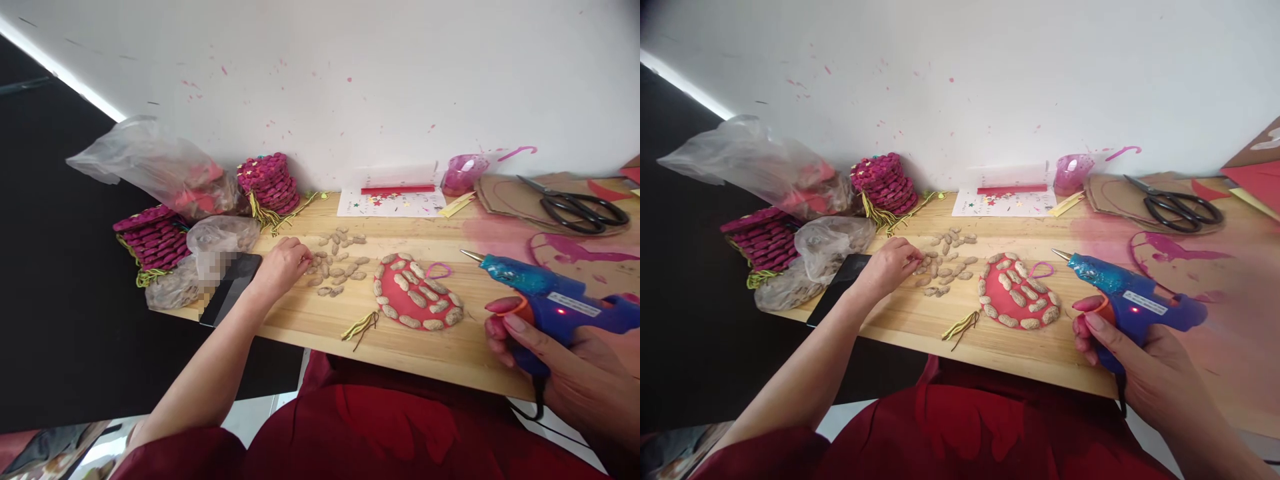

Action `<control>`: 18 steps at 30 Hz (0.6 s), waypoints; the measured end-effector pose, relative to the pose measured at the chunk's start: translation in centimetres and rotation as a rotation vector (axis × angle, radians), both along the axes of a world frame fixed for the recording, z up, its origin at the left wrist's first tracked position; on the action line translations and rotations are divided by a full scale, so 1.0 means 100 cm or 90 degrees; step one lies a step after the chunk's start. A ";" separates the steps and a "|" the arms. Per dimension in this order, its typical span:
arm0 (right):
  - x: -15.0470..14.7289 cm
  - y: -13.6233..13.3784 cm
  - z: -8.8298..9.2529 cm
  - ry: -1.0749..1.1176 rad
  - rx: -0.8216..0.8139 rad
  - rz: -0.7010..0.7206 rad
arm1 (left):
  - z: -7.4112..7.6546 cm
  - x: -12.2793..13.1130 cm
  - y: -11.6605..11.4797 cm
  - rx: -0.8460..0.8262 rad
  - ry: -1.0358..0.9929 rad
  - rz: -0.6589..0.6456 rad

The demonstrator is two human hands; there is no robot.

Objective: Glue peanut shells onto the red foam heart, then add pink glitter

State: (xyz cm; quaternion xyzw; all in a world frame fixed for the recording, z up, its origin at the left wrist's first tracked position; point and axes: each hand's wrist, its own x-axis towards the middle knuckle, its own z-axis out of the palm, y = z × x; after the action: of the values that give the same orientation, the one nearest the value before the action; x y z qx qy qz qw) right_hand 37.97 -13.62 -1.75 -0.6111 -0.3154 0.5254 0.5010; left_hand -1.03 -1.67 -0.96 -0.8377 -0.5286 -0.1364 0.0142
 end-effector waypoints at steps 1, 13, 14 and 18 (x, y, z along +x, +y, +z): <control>0.001 -0.001 -0.001 0.010 -0.003 0.022 | 0.000 -0.001 0.001 -0.010 -0.005 0.003; -0.013 -0.005 0.011 0.035 -0.015 0.000 | 0.039 0.057 0.020 -0.051 -0.270 -0.020; -0.012 -0.005 0.012 0.032 -0.018 -0.001 | 0.039 0.070 0.026 -0.049 -0.279 -0.039; -0.006 -0.003 0.009 0.013 -0.030 0.033 | 0.031 0.102 0.047 -0.002 -0.245 -0.115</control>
State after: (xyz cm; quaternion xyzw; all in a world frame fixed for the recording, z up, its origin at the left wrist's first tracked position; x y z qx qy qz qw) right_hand 37.34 -13.93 -0.83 -0.6091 -0.3135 0.5516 0.4758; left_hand 9.20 3.04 2.16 -0.8402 -0.4449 -0.2935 -0.1004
